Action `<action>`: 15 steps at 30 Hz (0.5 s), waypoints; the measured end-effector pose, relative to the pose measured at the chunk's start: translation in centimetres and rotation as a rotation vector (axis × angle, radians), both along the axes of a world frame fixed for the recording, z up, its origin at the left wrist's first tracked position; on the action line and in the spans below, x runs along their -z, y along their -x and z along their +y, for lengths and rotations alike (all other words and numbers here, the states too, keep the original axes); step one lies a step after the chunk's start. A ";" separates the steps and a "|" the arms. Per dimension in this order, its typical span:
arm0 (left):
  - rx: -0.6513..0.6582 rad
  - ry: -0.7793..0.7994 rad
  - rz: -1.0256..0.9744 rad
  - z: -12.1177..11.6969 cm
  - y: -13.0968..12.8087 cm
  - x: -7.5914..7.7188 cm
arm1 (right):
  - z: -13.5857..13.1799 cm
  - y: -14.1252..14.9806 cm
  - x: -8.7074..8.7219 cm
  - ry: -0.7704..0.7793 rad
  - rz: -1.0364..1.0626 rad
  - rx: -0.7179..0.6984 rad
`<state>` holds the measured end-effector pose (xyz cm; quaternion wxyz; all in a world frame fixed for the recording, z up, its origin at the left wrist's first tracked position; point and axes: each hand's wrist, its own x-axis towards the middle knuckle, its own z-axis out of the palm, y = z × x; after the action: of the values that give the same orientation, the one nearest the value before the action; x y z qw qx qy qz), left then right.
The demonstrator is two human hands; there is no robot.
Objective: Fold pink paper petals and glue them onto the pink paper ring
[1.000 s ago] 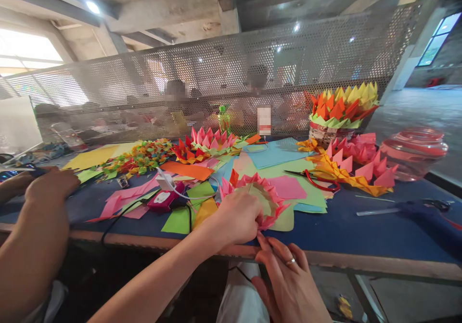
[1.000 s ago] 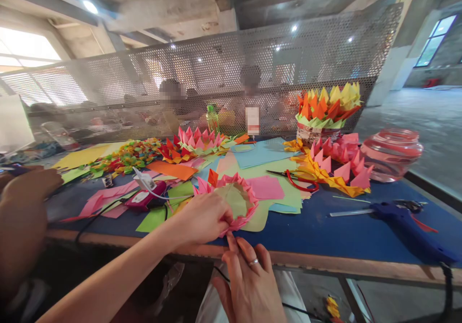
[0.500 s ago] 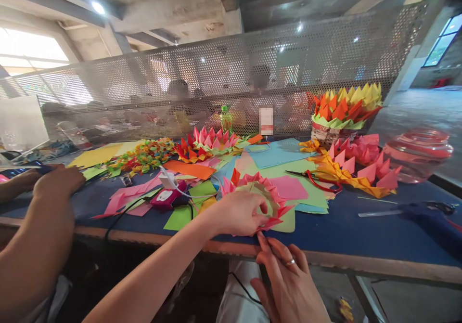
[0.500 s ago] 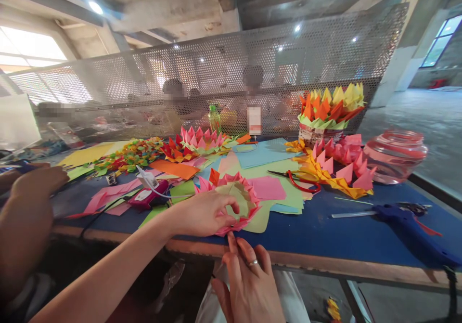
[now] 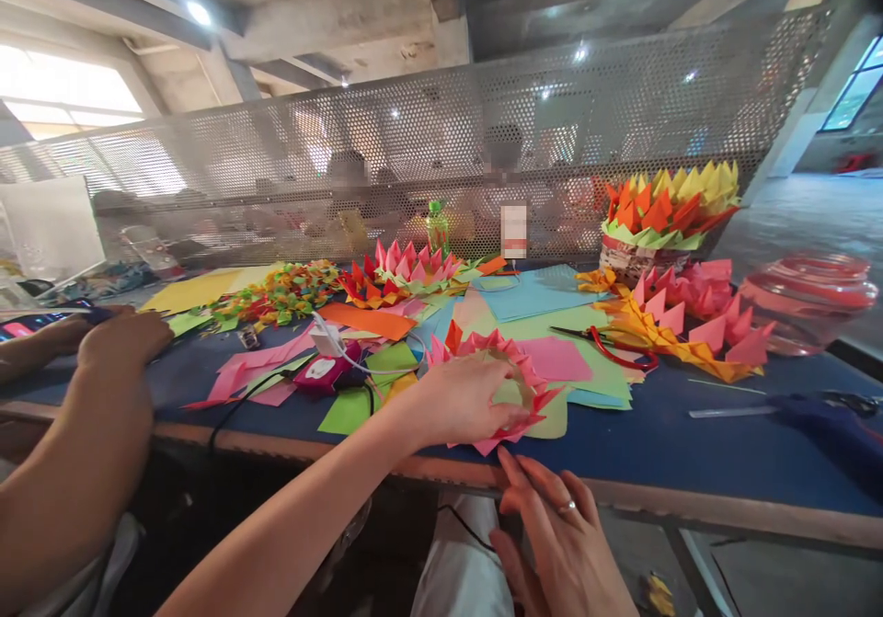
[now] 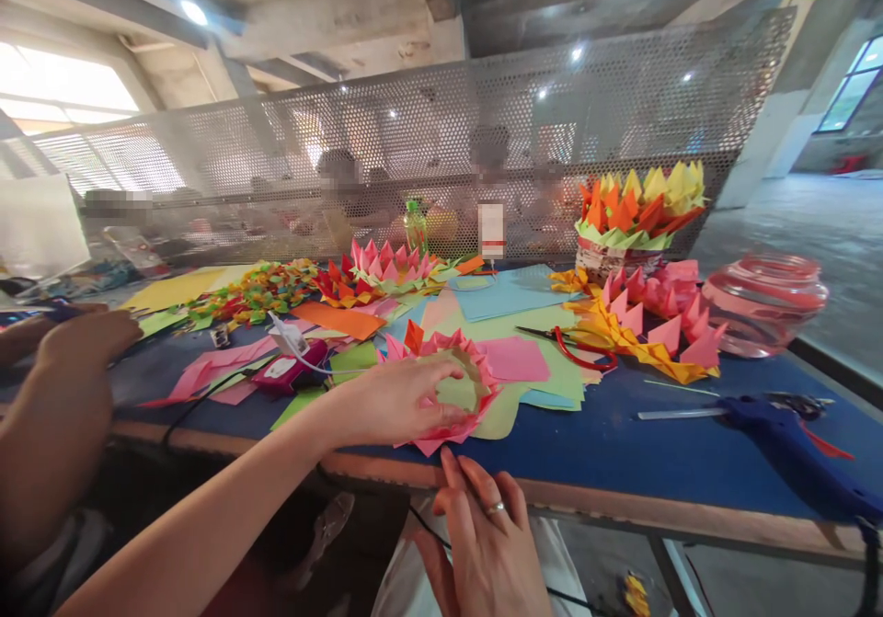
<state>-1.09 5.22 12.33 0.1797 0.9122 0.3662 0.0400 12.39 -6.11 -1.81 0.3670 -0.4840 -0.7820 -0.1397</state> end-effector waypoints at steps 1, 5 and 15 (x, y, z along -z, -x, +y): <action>-0.007 0.003 -0.009 0.0 0.1 -0.2 | 0.0 -0.2 0.2 -0.009 -0.005 -0.003; -0.072 0.033 -0.080 -0.4 1.1 -0.9 | -0.4 -1.2 0.6 -0.002 -0.052 -0.034; -0.430 0.066 -0.579 -8.9 5.3 3.4 | 0.0 -6.4 -1.0 0.062 0.150 0.097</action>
<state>-6.36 -3.69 8.95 0.2929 0.7589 0.4846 0.3216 18.78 -6.13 -0.76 0.4021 -0.5416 -0.7319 -0.0966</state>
